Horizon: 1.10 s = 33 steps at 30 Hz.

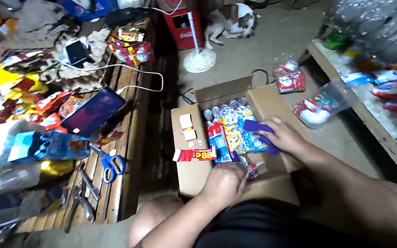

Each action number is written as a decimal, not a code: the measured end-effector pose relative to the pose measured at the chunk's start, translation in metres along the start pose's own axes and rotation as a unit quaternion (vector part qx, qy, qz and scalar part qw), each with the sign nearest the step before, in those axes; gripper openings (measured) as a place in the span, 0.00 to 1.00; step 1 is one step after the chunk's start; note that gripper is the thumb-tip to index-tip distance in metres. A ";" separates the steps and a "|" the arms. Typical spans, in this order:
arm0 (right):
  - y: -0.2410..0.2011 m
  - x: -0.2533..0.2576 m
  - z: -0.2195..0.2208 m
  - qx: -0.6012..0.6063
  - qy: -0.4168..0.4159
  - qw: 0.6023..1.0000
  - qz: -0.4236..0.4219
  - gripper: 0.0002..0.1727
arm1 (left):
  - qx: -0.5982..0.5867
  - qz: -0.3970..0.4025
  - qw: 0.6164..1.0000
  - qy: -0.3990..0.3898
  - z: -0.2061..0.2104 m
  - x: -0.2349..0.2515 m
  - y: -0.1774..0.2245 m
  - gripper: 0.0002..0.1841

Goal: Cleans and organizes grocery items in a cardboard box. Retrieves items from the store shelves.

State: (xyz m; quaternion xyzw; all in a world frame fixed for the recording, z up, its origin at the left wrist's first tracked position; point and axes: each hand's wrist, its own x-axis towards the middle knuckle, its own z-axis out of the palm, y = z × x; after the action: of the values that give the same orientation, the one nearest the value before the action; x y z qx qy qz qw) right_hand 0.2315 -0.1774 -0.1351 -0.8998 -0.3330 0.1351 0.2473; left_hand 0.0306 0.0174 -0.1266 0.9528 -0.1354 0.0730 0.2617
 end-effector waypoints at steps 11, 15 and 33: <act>-0.066 -0.027 -0.022 0.079 -0.060 0.970 -0.223 0.25 | 0.000 -0.108 0.994 -0.035 0.008 0.007 -0.008 0.15; -0.085 -0.042 -0.013 0.013 -0.199 0.959 -0.201 0.37 | -0.007 -0.085 0.995 0.044 0.020 0.004 -0.015 0.14; -0.049 -0.020 -0.009 0.035 -0.205 0.962 -0.177 0.17 | 0.080 0.054 0.994 0.053 0.013 0.017 -0.010 0.17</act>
State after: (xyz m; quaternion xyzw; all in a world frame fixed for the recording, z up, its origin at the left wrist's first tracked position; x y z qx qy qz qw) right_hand 0.1940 -0.1620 -0.1001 -0.7701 -0.5257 0.2828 0.2251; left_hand 0.0504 0.0150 -0.1389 0.9568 -0.1668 0.1481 0.1866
